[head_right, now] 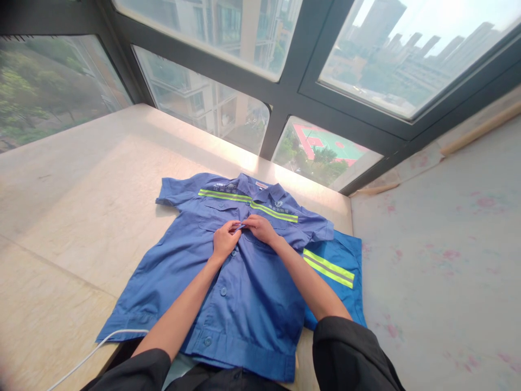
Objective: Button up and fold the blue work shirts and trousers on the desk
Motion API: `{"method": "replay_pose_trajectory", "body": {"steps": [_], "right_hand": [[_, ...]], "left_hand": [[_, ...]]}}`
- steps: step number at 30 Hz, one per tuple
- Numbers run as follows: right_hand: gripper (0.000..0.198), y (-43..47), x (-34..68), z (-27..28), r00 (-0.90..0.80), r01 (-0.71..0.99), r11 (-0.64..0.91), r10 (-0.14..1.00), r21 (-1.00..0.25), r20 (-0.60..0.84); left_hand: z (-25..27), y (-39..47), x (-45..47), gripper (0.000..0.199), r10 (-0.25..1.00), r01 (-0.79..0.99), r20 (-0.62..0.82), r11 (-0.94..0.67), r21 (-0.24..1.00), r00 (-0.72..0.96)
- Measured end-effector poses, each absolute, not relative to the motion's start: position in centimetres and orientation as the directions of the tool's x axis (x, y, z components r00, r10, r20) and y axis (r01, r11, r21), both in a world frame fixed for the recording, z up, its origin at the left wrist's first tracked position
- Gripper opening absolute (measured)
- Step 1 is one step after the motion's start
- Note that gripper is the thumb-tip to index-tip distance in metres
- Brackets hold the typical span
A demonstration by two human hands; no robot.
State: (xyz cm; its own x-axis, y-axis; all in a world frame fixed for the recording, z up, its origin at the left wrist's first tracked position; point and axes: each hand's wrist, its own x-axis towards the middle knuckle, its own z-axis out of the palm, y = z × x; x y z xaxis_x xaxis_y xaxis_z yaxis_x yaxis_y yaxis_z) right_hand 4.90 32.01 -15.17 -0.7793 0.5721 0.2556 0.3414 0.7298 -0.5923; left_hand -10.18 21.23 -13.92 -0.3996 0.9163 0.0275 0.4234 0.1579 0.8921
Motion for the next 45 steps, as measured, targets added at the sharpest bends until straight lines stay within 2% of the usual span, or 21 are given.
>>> {"method": "replay_pose_trajectory", "body": {"steps": [4, 8, 16, 23, 27, 32, 36, 38, 41, 45], "right_hand": [[0.023, 32.2, 5.0, -14.6, -0.784, 0.314, 0.66, 0.585, -0.682, 0.205], [0.022, 32.4, 5.0, -14.1, -0.789, 0.33, 0.614, 0.597, -0.718, 0.148], [0.022, 32.7, 4.6, -13.3, -0.791, 0.376, 0.578, 0.607, -0.724, 0.075], [0.021, 32.9, 4.2, -11.8, -0.811, 0.401, 0.554, 0.584, -0.73, -0.002], [0.018, 32.9, 3.6, -11.6, -0.791, 0.448, 0.545, 0.611, -0.709, -0.03], [0.006, 33.0, 3.1, -12.3, -0.718, 0.513, 0.529, 0.696, -0.676, -0.001], [0.023, 32.0, 3.6, -12.6, -0.612, 0.496, 0.527, 0.776, -0.691, 0.152], [0.022, 31.1, 4.0, -12.5, -0.569, 0.469, 0.523, 0.795, -0.711, 0.21], [0.014, 29.9, 4.2, -12.4, -0.588, 0.468, 0.531, 0.784, -0.706, 0.199], [0.011, 28.9, 3.8, -12.3, -0.662, 0.537, 0.569, 0.742, -0.622, 0.106]], "left_hand": [[-13.8, 21.2, -10.3, 0.025, 0.918, 0.418, 0.026, 0.154, 0.895, -0.395], [-13.9, 21.2, -10.6, 0.024, 0.931, 0.411, 0.029, 0.132, 0.902, -0.363], [-14.1, 21.4, -11.0, 0.026, 0.948, 0.374, -0.001, 0.127, 0.919, -0.319], [-13.9, 21.4, -10.9, 0.014, 0.933, 0.364, 0.0, 0.14, 0.921, -0.359], [-13.9, 21.5, -10.8, 0.008, 0.93, 0.361, -0.009, 0.152, 0.92, -0.368], [-13.8, 21.6, -10.8, 0.007, 0.919, 0.388, -0.003, 0.169, 0.906, -0.393], [-13.5, 21.7, -11.0, 0.008, 0.915, 0.352, -0.025, 0.179, 0.919, -0.402], [-13.4, 21.8, -11.0, 0.009, 0.913, 0.321, -0.041, 0.184, 0.929, -0.406], [-13.4, 22.0, -11.1, 0.014, 0.905, 0.291, -0.061, 0.199, 0.936, -0.422], [-13.7, 22.3, -11.3, 0.02, 0.899, 0.296, -0.098, 0.241, 0.924, -0.428]]}}
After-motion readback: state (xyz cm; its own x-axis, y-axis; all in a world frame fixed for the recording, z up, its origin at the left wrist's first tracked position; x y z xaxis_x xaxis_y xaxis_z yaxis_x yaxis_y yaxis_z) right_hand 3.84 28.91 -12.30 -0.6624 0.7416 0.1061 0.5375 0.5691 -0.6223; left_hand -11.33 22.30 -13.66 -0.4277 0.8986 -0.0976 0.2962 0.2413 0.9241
